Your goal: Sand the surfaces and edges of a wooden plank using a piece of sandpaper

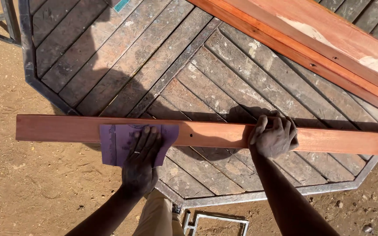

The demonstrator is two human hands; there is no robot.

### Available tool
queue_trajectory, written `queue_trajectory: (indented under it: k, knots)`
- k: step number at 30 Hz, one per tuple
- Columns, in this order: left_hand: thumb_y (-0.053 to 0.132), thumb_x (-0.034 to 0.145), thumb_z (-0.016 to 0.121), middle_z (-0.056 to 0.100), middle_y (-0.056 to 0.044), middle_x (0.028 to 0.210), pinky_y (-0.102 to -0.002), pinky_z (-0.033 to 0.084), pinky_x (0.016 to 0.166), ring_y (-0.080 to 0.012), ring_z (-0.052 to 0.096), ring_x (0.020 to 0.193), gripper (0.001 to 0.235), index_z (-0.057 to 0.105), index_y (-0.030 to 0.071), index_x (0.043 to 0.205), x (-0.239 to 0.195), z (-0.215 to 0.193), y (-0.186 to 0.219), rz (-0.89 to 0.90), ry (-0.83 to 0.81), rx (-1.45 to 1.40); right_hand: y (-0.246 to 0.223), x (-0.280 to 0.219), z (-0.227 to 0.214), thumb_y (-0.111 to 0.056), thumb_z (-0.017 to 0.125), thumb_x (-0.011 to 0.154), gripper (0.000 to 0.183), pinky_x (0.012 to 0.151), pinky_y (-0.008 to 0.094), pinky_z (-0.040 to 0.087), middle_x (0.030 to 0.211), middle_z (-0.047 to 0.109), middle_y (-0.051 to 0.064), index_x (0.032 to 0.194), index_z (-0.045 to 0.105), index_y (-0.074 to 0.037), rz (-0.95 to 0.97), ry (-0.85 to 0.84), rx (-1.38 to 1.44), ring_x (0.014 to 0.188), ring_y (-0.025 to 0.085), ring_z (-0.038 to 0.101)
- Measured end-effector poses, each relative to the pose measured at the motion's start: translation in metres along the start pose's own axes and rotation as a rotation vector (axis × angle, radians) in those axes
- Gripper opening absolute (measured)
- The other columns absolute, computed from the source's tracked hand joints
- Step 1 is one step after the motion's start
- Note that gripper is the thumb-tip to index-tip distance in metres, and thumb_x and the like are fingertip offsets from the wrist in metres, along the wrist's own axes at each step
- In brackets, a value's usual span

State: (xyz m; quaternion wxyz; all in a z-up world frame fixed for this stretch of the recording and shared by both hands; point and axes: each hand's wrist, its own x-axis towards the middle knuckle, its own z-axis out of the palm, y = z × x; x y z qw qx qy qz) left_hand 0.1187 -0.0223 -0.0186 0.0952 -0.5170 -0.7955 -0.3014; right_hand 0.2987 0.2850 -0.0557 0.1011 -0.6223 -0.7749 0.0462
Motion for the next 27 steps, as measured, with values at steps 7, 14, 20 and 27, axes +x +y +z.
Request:
queue_trajectory:
  k: [7,14,20,27]
  knots:
    - [0.011,0.081,0.053,0.053,-0.024,0.153,-0.051,0.023,0.13,-0.0359,0.044,0.148,0.06,0.061,-0.006,0.138,0.056,0.088,0.109,0.141,-0.023,-0.19,0.029,-0.004,0.03,-0.052,0.059,0.11,0.036,0.108,0.051,0.033,0.117,0.067,-0.002,0.09,0.067,-0.022,-0.075,0.17,0.049,0.136,0.019,0.052]
    - [0.014,0.08,0.06,0.061,-0.011,0.148,-0.043,0.028,0.127,-0.0247,0.053,0.142,0.065,0.061,0.009,0.144,0.06,0.043,0.051,0.309,-0.236,-0.31,-0.01,-0.012,-0.01,-0.046,0.055,0.115,0.039,0.112,0.048,0.027,0.109,0.07,0.004,0.091,0.067,-0.017,-0.121,0.243,0.355,0.133,0.024,0.058]
    - [0.009,0.099,0.049,0.07,-0.01,0.132,-0.044,0.041,0.111,-0.0302,0.065,0.119,0.045,0.062,0.013,0.142,0.045,-0.036,0.028,0.493,-0.735,-0.656,-0.068,-0.014,-0.108,-0.023,0.061,0.099,0.025,0.103,0.025,0.046,0.113,0.08,0.003,0.11,0.078,-0.009,0.379,-0.277,1.059,0.111,0.011,0.069]
    - [0.001,0.106,0.05,0.066,-0.02,0.1,-0.068,0.039,0.115,-0.0419,0.065,0.11,0.017,0.068,-0.002,0.108,0.088,-0.049,0.095,0.79,-0.445,-0.711,-0.045,-0.103,-0.178,-0.068,0.053,0.085,0.064,0.088,0.044,0.055,0.118,0.079,0.003,0.124,0.07,-0.02,0.315,-0.7,0.309,0.104,0.024,0.077]
